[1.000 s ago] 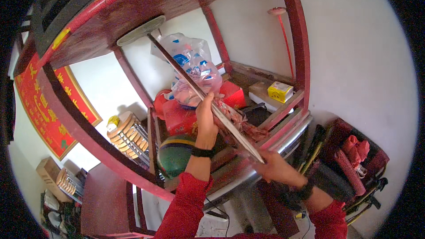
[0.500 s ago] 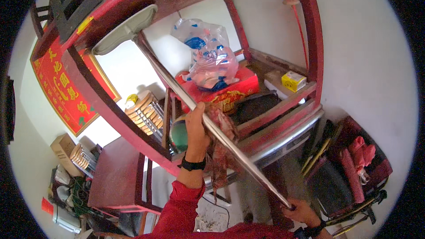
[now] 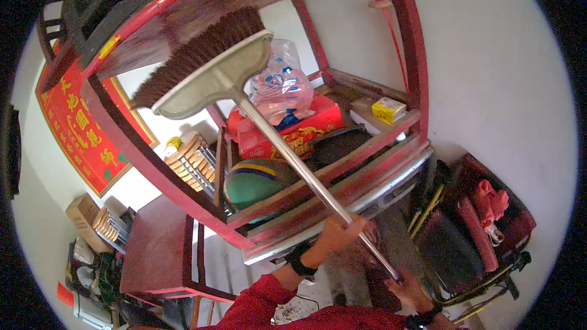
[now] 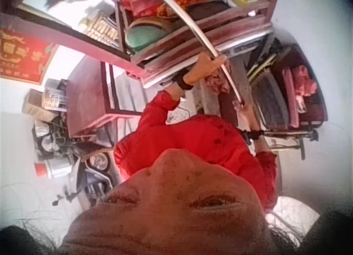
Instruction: Cleaning a wooden shelf using a broom and a cloth.
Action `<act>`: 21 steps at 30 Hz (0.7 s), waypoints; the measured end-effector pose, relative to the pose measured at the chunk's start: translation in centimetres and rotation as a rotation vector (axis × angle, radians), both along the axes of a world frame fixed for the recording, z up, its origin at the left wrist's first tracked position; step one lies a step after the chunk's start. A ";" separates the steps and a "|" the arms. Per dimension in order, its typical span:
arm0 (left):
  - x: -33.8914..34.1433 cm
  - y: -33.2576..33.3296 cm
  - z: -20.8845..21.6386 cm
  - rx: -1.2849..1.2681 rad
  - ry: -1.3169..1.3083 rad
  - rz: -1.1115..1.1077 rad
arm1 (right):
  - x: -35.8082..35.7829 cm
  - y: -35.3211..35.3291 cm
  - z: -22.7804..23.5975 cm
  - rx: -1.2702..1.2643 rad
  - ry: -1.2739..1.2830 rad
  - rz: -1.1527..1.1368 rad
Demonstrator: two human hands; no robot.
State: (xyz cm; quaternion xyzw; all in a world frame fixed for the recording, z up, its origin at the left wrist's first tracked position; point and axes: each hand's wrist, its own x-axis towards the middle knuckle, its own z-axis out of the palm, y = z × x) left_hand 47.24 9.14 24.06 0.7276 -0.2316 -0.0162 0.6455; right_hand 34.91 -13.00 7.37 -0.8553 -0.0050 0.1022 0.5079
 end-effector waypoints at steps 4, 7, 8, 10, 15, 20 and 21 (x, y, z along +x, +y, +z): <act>-0.5 -0.9 -4.6 0.054 0.058 -0.073 | 1.7 3.9 6.3 0.160 -0.117 -0.101; -0.7 -1.0 -2.6 0.084 0.065 -0.044 | 1.0 3.9 4.9 0.089 -0.173 -0.096; -0.3 -0.7 -2.6 0.118 0.134 -0.090 | 0.5 3.9 5.1 0.089 -0.153 -0.118; -0.2 -0.1 -1.1 0.199 0.299 -0.166 | 0.7 4.4 6.8 0.168 -0.090 -0.140; 1.4 3.7 -0.7 0.189 0.294 -0.206 | 0.6 4.6 6.5 0.251 -0.144 -0.269; 3.3 8.8 3.5 0.117 0.188 -0.083 | -1.3 1.4 2.9 0.146 -0.245 -0.308; 3.6 9.5 4.1 0.118 0.199 -0.081 | -1.7 1.2 2.9 0.120 -0.239 -0.330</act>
